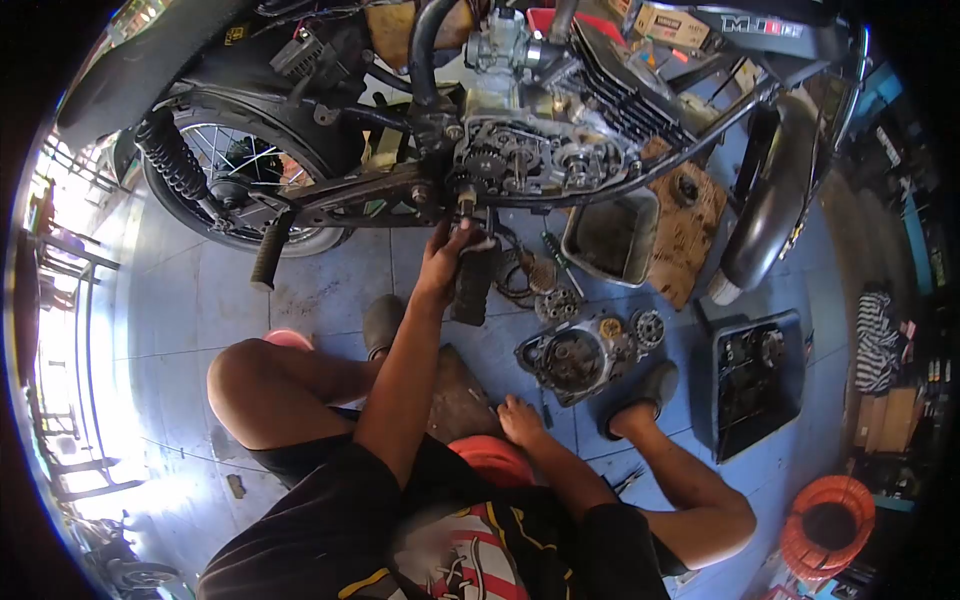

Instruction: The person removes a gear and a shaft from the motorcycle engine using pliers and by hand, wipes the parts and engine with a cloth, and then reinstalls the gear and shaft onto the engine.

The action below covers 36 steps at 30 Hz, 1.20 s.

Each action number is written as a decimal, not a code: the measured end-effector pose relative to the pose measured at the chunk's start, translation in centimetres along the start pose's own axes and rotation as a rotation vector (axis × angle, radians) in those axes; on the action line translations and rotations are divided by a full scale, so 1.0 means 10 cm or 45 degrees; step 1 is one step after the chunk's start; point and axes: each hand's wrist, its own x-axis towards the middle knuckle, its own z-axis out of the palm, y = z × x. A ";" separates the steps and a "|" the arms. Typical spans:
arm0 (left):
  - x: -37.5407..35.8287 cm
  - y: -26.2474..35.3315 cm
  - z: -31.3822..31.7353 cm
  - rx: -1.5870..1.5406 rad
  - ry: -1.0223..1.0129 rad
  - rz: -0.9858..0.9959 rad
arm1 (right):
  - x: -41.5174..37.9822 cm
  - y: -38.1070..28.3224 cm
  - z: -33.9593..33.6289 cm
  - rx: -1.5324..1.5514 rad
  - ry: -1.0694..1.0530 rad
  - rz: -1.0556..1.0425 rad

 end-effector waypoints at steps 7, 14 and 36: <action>0.01 -0.02 0.00 -0.137 -0.091 0.071 | -0.06 -0.14 -0.29 0.206 -0.034 0.036; 0.03 -0.12 0.01 -0.377 -0.130 0.073 | -0.31 0.01 -1.12 1.176 -0.092 0.290; 0.10 -0.19 -0.12 -0.459 -0.177 0.199 | 0.90 -0.90 -4.04 -0.672 0.670 0.349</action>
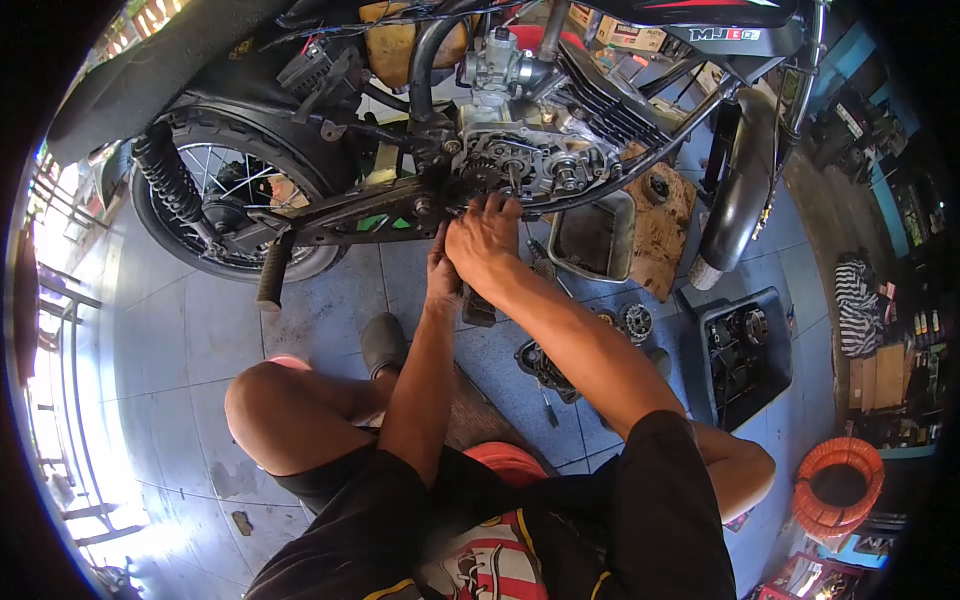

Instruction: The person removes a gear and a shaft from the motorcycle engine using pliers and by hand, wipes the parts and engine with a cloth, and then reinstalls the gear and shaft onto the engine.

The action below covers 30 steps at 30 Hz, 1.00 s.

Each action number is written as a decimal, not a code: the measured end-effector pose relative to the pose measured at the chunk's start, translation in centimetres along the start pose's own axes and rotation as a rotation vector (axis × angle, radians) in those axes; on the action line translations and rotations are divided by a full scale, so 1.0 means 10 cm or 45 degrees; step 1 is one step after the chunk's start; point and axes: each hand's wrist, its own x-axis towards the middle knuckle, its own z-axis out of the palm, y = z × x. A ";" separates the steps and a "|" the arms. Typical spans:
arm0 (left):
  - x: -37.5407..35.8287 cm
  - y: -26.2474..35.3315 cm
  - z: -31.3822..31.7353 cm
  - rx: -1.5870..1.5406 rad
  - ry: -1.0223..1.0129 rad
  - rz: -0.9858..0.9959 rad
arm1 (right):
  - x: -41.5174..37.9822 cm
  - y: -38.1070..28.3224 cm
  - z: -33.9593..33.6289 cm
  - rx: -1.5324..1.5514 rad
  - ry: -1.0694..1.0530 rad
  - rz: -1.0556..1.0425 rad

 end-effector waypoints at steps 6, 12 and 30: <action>0.01 0.00 -0.04 0.055 0.029 -0.020 | 0.19 -0.12 0.07 -0.183 -0.082 -0.080; 0.06 0.01 -0.04 0.062 -0.119 0.042 | 0.15 -0.08 0.21 0.121 0.019 0.096; 0.04 0.01 0.03 0.320 0.000 0.110 | -0.23 -0.05 0.24 1.193 -0.015 0.782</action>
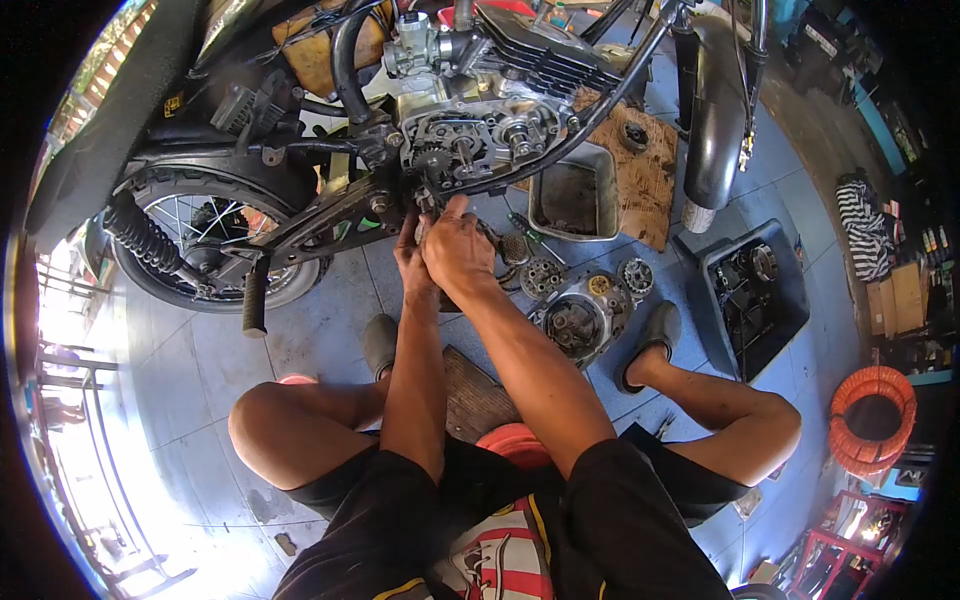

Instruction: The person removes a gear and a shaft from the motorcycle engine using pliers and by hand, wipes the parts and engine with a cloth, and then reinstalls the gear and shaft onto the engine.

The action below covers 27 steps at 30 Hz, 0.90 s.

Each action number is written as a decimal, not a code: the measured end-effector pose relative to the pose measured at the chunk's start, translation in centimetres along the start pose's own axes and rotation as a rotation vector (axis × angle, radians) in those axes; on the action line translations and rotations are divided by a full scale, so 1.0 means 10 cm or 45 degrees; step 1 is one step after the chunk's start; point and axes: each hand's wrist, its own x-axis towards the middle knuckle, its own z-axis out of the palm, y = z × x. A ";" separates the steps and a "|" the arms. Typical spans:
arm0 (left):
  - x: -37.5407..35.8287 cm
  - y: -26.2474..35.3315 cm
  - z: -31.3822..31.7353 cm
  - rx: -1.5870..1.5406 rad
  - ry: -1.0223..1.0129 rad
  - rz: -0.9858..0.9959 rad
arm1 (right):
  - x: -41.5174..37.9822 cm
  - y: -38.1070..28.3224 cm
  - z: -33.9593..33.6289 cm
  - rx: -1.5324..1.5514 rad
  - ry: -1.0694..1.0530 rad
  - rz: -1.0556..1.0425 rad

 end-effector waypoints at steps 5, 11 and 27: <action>0.01 0.05 0.03 0.027 -0.019 0.010 | 0.17 0.19 0.01 0.104 -0.166 0.062; 0.00 0.09 0.04 0.080 -0.036 0.010 | 0.30 0.30 -0.11 0.201 -0.166 0.106; -0.03 0.12 0.05 0.082 -0.052 0.017 | 0.45 0.44 -0.10 0.545 -0.344 0.360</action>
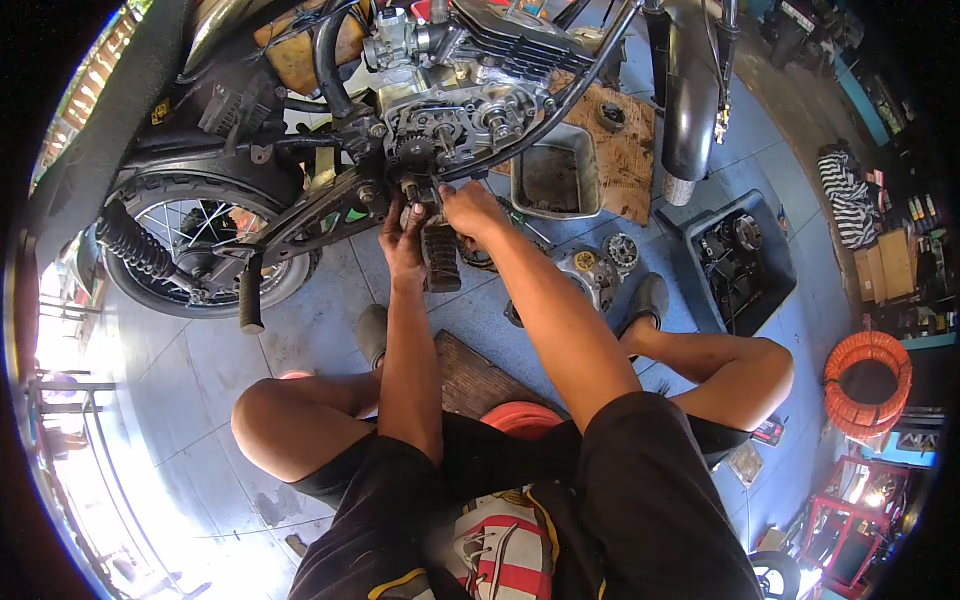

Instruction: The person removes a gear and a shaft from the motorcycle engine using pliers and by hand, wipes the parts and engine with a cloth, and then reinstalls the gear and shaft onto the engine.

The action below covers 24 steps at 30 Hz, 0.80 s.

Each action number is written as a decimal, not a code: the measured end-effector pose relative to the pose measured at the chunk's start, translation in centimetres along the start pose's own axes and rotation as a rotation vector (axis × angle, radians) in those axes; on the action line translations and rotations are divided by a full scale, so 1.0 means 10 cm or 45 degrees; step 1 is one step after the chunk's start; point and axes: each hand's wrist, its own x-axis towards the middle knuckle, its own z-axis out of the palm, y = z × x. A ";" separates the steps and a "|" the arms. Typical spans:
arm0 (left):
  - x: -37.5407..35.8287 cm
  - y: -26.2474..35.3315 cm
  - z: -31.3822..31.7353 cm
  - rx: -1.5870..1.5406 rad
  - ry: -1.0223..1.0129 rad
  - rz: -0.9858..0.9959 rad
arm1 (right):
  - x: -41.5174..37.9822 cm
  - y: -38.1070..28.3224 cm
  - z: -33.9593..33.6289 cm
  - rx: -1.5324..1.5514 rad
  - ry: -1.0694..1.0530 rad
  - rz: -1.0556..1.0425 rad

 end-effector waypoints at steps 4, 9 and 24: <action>0.02 0.00 -0.04 -0.027 -0.038 -0.033 | 0.02 -0.05 -0.06 0.055 -0.172 -0.011; 0.02 0.01 0.00 -0.055 -0.017 0.001 | -0.04 -0.17 -0.13 -0.034 -0.283 0.074; 0.01 0.07 0.03 0.053 0.000 0.048 | 0.08 -0.25 -0.22 -0.121 -0.523 0.180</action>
